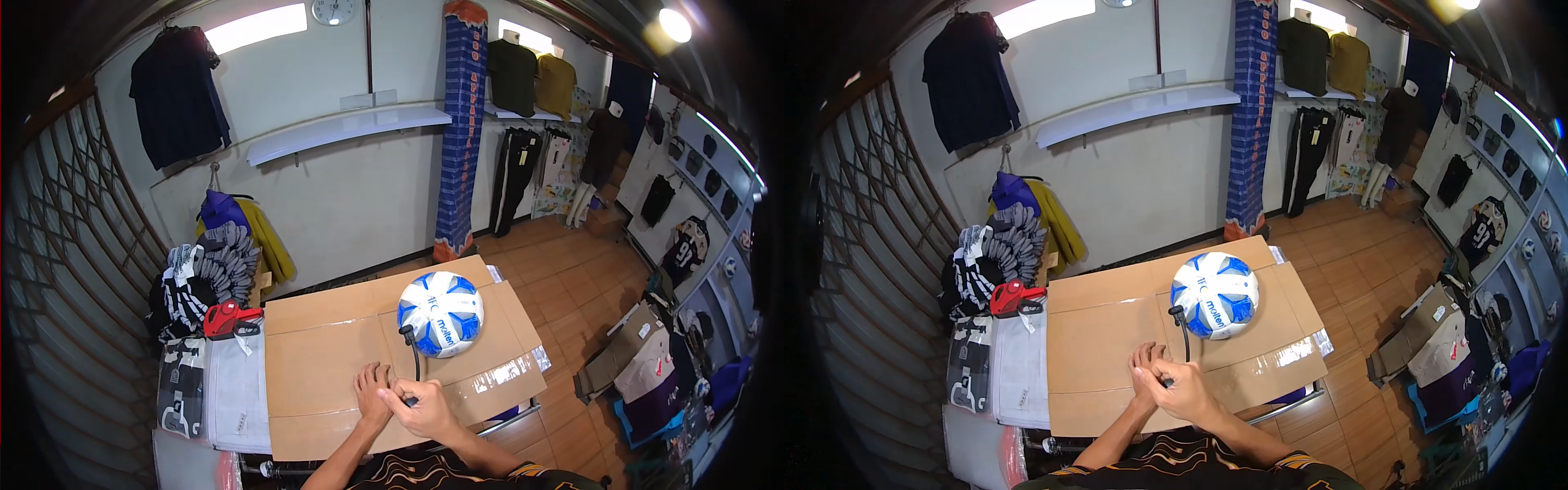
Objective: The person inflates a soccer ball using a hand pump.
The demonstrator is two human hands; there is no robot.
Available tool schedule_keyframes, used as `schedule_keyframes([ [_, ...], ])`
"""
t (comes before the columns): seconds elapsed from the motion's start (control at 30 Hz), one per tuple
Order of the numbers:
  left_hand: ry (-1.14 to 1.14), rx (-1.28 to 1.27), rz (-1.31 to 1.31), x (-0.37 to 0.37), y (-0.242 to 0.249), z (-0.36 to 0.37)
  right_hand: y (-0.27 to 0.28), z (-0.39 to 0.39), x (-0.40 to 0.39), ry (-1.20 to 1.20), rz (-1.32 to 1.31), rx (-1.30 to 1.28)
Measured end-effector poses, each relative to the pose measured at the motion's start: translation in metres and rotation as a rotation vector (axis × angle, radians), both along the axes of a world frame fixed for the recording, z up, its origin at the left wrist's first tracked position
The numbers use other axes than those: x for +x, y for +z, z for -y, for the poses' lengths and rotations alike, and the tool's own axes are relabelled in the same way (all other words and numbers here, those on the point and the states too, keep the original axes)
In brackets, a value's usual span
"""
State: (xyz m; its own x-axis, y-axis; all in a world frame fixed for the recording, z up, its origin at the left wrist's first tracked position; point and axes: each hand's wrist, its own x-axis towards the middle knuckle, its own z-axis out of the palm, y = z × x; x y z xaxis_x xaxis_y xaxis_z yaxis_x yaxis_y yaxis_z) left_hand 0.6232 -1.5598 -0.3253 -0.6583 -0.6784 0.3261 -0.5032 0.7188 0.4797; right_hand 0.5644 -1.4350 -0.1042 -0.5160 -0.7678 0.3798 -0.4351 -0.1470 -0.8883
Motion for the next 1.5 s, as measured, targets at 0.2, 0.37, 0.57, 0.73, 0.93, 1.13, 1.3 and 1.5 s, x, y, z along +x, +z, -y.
schedule_keyframes([
  [0.2,-0.015,-0.070,-0.071,0.001,-0.003,0.002,-0.047,0.020,0.004,-0.031,0.017,0.027],
  [0.37,-0.023,-0.072,-0.108,0.001,0.001,0.001,-0.073,0.027,0.004,-0.078,0.008,0.028],
  [0.57,-0.032,-0.071,-0.112,0.001,-0.003,0.002,-0.066,0.020,0.000,-0.056,0.001,0.086],
  [0.73,-0.002,-0.010,-0.046,-0.003,0.005,0.000,0.025,-0.019,0.007,0.028,0.007,0.016],
  [0.93,-0.005,-0.028,-0.011,0.000,0.003,0.000,0.009,-0.007,0.004,-0.045,0.025,0.009],
  [1.13,-0.019,-0.004,-0.028,-0.001,-0.002,0.003,-0.043,0.013,0.007,-0.032,0.003,-0.007],
  [1.3,-0.029,-0.043,-0.066,0.001,-0.004,0.003,-0.071,0.021,0.007,-0.058,0.008,-0.004],
  [1.5,-0.034,-0.037,-0.081,0.000,-0.005,0.003,-0.071,0.017,0.006,-0.049,-0.026,0.065],
])
